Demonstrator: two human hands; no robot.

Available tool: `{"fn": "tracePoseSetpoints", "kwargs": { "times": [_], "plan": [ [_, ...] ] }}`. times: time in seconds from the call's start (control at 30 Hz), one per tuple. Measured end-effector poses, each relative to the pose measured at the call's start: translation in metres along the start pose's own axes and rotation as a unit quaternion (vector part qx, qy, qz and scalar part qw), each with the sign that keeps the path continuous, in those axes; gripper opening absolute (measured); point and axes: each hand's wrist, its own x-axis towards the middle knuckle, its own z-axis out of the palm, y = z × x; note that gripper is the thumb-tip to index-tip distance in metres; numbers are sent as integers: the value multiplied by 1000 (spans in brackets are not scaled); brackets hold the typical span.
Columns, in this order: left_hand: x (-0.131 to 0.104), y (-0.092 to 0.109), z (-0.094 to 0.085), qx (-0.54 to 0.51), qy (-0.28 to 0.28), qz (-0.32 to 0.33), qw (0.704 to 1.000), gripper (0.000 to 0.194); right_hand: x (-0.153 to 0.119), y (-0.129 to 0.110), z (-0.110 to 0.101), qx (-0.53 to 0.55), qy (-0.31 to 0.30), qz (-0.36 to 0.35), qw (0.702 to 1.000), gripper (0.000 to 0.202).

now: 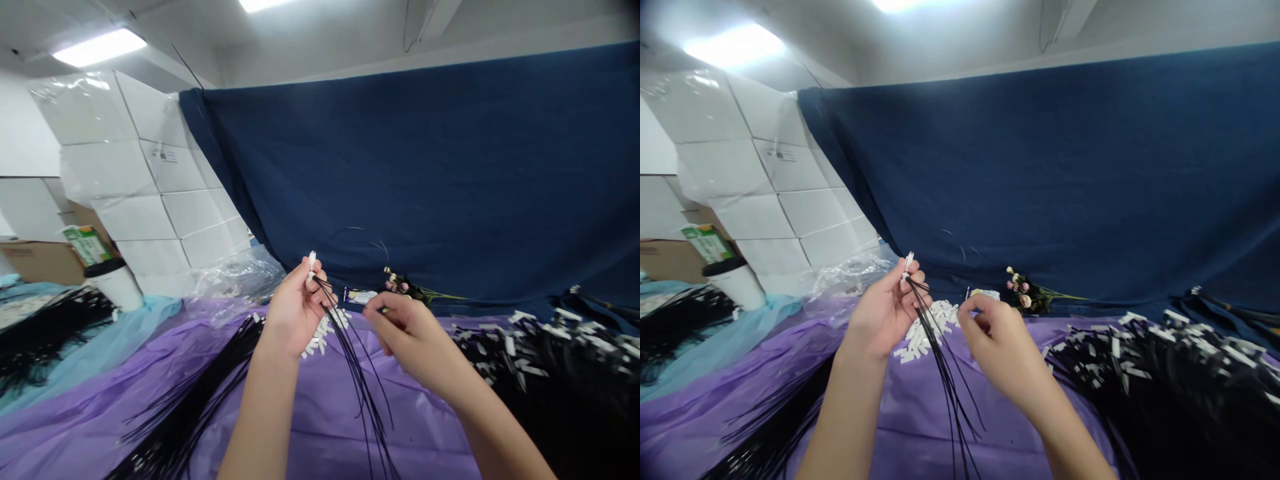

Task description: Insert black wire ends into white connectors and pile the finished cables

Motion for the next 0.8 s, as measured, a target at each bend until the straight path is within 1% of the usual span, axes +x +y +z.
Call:
{"fn": "tracePoseSetpoints", "kwargs": {
  "times": [0.1,0.17,0.2,0.23,0.27,0.33,0.4,0.43,0.47,0.53,0.6,0.63,0.67,0.73,0.8],
  "plan": [
    [0,-3,1,19,11,11,1000,21,5,7,0,-7,133,-11,991,19],
    [2,-4,1,24,20,20,999,21,11,13,1,35,218,-34,975,20],
    [2,-5,1,25,25,28,999,21,14,15,1,76,258,-57,961,24],
    [3,-5,0,25,31,37,999,21,17,16,1,128,296,-83,943,29],
    [3,-6,0,25,36,47,998,21,20,16,0,186,332,-109,918,33],
    [4,-6,-1,25,41,61,997,20,23,15,-3,302,389,-146,858,33],
    [4,-6,-1,25,39,63,997,19,24,11,-10,400,417,-151,802,26],
    [4,-6,-1,24,37,62,997,19,23,9,-13,443,417,-145,780,21],
    [5,-7,-1,21,35,60,997,20,21,7,-17,483,407,-134,763,18],
    [5,-8,0,10,39,64,997,22,17,2,-21,547,368,-109,744,15],
    [6,-9,0,-7,50,75,996,23,14,-2,-22,580,322,-94,742,14],
    [7,-9,0,-15,58,84,995,23,12,-4,-21,580,304,-96,750,14],
    [8,-9,-1,-21,63,95,993,24,11,-5,-19,569,290,-103,762,14],
    [10,-9,-3,-19,74,122,990,24,9,-5,-15,522,272,-128,798,13],
    [11,-10,-4,11,79,157,984,22,8,-4,-11,461,270,-161,830,8]
  ]
}}
